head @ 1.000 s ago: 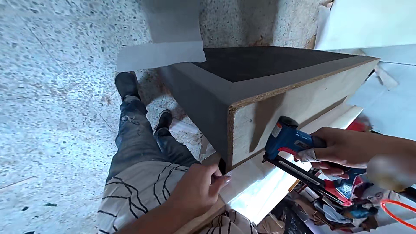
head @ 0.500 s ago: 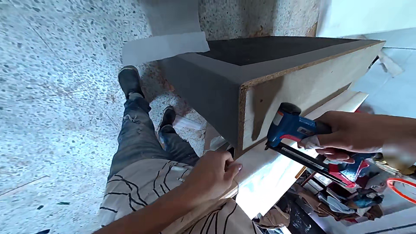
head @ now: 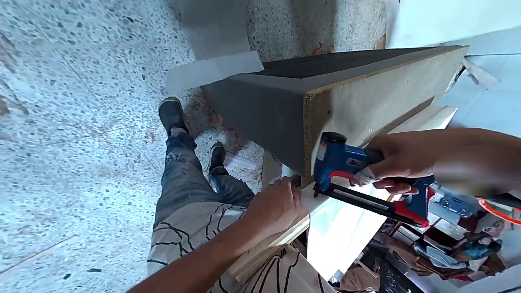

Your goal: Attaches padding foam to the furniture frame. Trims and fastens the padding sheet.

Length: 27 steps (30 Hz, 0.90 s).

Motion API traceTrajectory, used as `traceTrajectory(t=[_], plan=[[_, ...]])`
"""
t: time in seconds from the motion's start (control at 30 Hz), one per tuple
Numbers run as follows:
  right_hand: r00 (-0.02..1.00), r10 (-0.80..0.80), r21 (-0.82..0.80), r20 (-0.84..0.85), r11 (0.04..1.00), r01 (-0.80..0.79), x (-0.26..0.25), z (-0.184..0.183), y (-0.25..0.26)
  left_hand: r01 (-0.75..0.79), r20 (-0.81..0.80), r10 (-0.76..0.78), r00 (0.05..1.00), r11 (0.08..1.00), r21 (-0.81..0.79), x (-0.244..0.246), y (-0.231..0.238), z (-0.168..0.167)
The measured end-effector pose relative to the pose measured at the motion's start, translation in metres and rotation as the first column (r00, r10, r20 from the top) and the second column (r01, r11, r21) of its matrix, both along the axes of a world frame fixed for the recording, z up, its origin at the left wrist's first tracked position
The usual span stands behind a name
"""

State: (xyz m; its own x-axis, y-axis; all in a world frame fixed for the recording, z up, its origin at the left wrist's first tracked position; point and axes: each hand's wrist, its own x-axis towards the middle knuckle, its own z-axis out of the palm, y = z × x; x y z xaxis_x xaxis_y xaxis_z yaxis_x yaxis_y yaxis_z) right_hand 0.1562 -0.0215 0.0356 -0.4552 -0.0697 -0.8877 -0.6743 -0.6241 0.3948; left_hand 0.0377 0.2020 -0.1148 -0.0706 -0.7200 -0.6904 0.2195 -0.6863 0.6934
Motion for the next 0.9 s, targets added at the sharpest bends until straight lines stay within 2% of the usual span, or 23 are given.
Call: traceTrajectory(t=[0.13,0.2,0.27,0.3,0.37,0.4,0.47,0.5,0.57,0.67,0.77,0.83,0.9], plan=[[0.999,0.048,0.024,0.011,0.999,-0.048,0.001,-0.004,0.017,0.012,-0.09,-0.011,0.996,1.0,0.013,0.012,0.02,-0.007],[0.997,0.058,0.046,0.048,0.997,-0.06,-0.003,-0.003,0.019,-0.066,-0.011,0.065,0.998,0.998,-0.011,0.018,0.04,-0.012],[0.977,0.125,0.061,0.173,0.989,-0.138,-0.014,0.01,0.013,-0.226,0.169,0.238,0.956,0.97,-0.09,0.02,0.064,-0.013],[0.931,0.209,0.026,0.299,0.974,-0.227,-0.022,0.027,0.009,-0.284,0.249,0.318,0.915,0.945,-0.163,0.025,0.076,-0.01],[0.715,0.379,-0.204,0.588,0.924,-0.322,-0.067,0.073,-0.004,-0.307,0.327,0.401,0.856,0.902,-0.303,0.024,0.096,0.002],[0.594,0.427,-0.353,0.682,0.903,-0.245,-0.108,0.096,-0.014,-0.283,0.332,0.393,0.858,0.9,-0.332,0.02,0.101,0.012],[0.426,0.499,-0.596,0.754,0.794,0.124,-0.209,0.125,-0.026,-0.228,0.345,0.363,0.866,0.899,-0.375,0.011,0.098,0.034],[0.412,0.51,-0.642,0.755,0.703,0.307,-0.262,0.133,-0.032,-0.19,0.36,0.338,0.87,0.902,-0.387,0.005,0.088,0.045],[0.468,0.506,-0.689,0.725,0.533,0.491,-0.359,0.139,-0.051,-0.107,0.424,0.279,0.862,0.917,-0.385,-0.007,0.052,0.061],[0.556,0.547,-0.778,0.626,0.395,0.488,-0.484,0.112,-0.109,-0.027,0.549,0.196,0.813,0.954,-0.3,-0.022,-0.006,0.066],[0.563,0.578,-0.803,0.591,0.352,0.481,-0.589,0.065,-0.172,0.078,0.702,0.036,0.712,0.988,-0.13,-0.034,-0.042,0.068],[0.573,0.607,-0.821,0.55,0.27,0.502,-0.613,0.049,-0.199,0.065,0.757,-0.024,0.653,0.998,-0.025,-0.041,-0.052,0.074],[0.535,0.635,-0.776,0.558,0.169,0.608,-0.598,0.045,-0.197,0.033,0.731,-0.08,0.678,0.996,0.078,-0.043,-0.048,0.078]])
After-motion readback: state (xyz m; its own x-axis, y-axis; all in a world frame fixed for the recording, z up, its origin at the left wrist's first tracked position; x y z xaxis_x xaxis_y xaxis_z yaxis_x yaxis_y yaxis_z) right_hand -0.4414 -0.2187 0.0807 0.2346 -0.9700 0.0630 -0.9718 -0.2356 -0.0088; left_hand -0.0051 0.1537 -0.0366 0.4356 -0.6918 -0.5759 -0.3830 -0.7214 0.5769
